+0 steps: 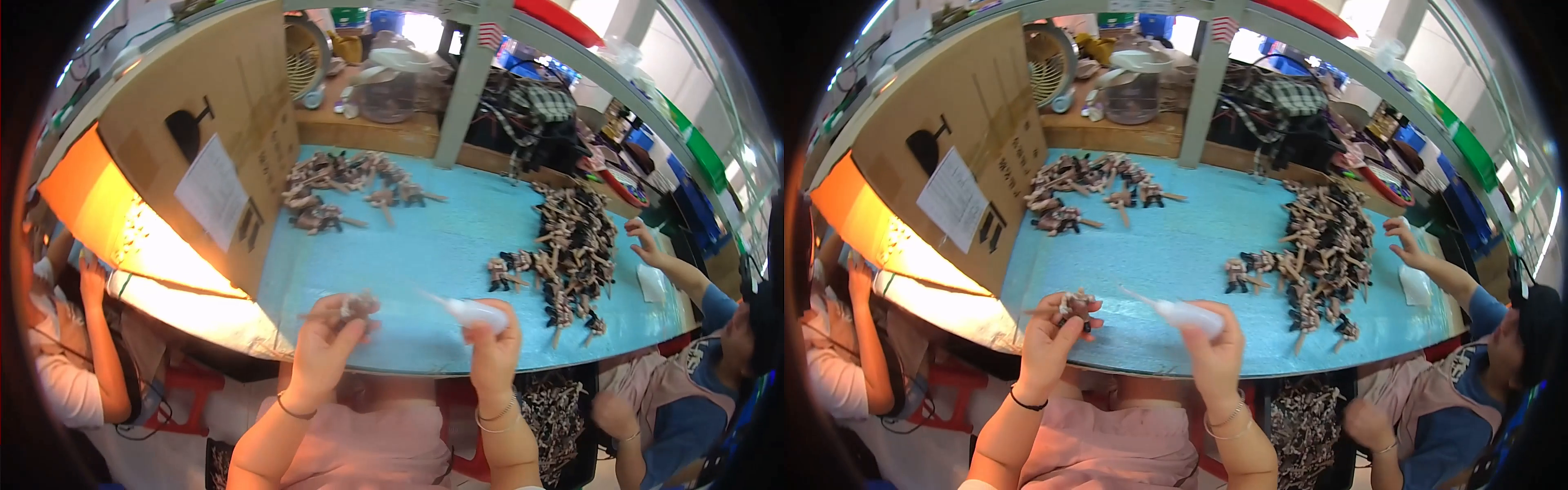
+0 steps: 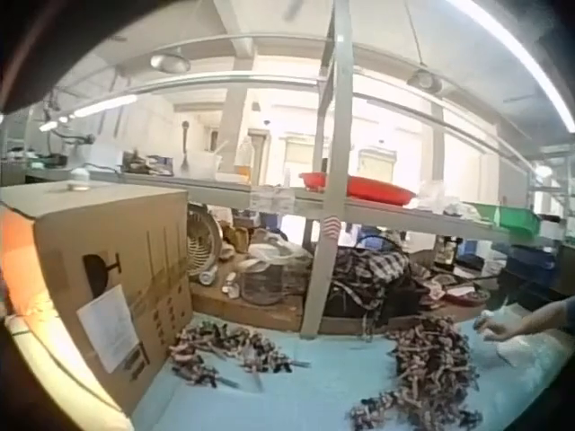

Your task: The person applies glue from a bottle to small plastic figurines and assembles them by hand on a work surface.

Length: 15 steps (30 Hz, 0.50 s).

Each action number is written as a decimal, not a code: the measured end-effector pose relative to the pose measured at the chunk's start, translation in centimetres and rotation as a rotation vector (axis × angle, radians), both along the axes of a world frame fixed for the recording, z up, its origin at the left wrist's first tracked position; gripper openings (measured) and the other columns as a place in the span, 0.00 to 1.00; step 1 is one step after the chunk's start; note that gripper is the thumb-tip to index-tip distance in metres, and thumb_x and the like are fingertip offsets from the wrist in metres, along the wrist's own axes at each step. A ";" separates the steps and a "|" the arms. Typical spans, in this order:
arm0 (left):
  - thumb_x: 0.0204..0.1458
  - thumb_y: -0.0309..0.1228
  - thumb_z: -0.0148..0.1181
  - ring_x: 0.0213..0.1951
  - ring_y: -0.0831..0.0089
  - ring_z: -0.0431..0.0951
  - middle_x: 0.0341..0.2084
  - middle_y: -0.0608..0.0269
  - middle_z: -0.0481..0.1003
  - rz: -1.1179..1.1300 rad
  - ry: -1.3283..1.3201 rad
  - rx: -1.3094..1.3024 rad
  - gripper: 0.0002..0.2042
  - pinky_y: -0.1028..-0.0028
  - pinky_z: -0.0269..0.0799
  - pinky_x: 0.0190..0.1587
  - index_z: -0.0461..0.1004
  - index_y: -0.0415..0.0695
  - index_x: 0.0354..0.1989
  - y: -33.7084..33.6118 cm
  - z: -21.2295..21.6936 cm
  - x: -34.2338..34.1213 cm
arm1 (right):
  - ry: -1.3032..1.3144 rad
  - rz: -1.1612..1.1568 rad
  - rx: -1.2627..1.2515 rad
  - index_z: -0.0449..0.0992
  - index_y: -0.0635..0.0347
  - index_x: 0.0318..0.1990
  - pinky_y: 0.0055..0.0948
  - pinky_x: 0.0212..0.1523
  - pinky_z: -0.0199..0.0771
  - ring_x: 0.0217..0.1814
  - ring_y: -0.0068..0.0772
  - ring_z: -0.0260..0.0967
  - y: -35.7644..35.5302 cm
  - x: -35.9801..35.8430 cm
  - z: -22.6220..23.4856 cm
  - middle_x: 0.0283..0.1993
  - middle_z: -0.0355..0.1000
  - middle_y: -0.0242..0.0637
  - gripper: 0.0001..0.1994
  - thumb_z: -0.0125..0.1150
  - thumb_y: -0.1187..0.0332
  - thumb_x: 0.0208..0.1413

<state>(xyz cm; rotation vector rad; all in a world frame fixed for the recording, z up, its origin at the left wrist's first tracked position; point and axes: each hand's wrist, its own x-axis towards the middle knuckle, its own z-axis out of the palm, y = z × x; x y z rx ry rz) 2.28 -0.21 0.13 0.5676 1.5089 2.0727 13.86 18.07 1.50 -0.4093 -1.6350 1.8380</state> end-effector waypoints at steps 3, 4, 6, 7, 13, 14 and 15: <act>0.50 0.17 0.50 0.43 0.70 0.73 0.44 0.47 0.70 0.149 0.517 -0.007 0.11 0.76 0.69 0.40 0.60 0.39 0.41 -1.9 0.4 -2.6 | 0.220 -0.101 -0.008 0.68 0.63 0.37 0.19 0.32 0.64 0.32 0.21 0.64 -2.4 -2.1 1.1 0.33 0.68 0.33 0.12 0.62 0.67 0.49; 0.46 0.14 0.53 0.43 0.68 0.73 0.44 0.47 0.70 0.191 0.606 -0.104 0.13 0.72 0.70 0.42 0.59 0.40 0.37 -2.4 0.2 -1.8 | 0.271 -0.151 0.105 0.67 0.62 0.36 0.19 0.27 0.60 0.27 0.21 0.61 -2.5 -1.7 1.9 0.28 0.65 0.30 0.18 0.63 0.58 0.47; 0.43 0.15 0.56 0.41 0.66 0.75 0.43 0.47 0.72 0.243 0.686 -0.057 0.14 0.72 0.71 0.39 0.61 0.40 0.36 -2.9 0.8 -1.4 | 0.328 -0.193 0.208 0.65 0.61 0.36 0.19 0.22 0.55 0.22 0.20 0.57 -3.4 -1.5 3.3 0.23 0.62 0.28 0.23 0.63 0.50 0.46; 0.40 0.15 0.59 0.38 0.64 0.76 0.41 0.47 0.73 0.272 0.767 0.008 0.15 0.71 0.72 0.36 0.63 0.40 0.34 -2.8 1.0 -1.4 | 0.357 -0.213 0.352 0.65 0.60 0.35 0.20 0.22 0.54 0.22 0.21 0.57 -3.8 -0.9 3.8 0.22 0.61 0.28 0.24 0.62 0.48 0.45; 0.32 0.15 0.63 0.41 0.53 0.75 0.39 0.49 0.74 0.407 1.210 -0.077 0.19 0.67 0.73 0.37 0.62 0.41 0.32 -2.6 2.1 -2.2 | 0.352 -0.123 0.862 0.65 0.56 0.31 0.26 0.24 0.52 0.20 0.23 0.58 -5.0 1.5 5.6 0.20 0.61 0.28 0.26 0.61 0.42 0.41; 0.32 0.15 0.63 0.41 0.53 0.75 0.39 0.49 0.74 0.407 1.209 -0.080 0.19 0.67 0.73 0.37 0.62 0.41 0.32 -2.6 2.1 -2.2 | 0.342 -0.152 0.851 0.65 0.56 0.31 0.26 0.24 0.52 0.20 0.23 0.58 -5.4 1.4 5.6 0.20 0.62 0.27 0.26 0.61 0.42 0.41; 0.33 0.15 0.63 0.41 0.54 0.75 0.40 0.49 0.74 0.419 1.232 -0.097 0.19 0.67 0.73 0.37 0.62 0.41 0.32 -2.7 2.2 -2.1 | 0.334 -0.181 0.840 0.66 0.56 0.31 0.25 0.24 0.52 0.20 0.23 0.58 -5.5 1.3 5.6 0.20 0.62 0.26 0.25 0.61 0.42 0.41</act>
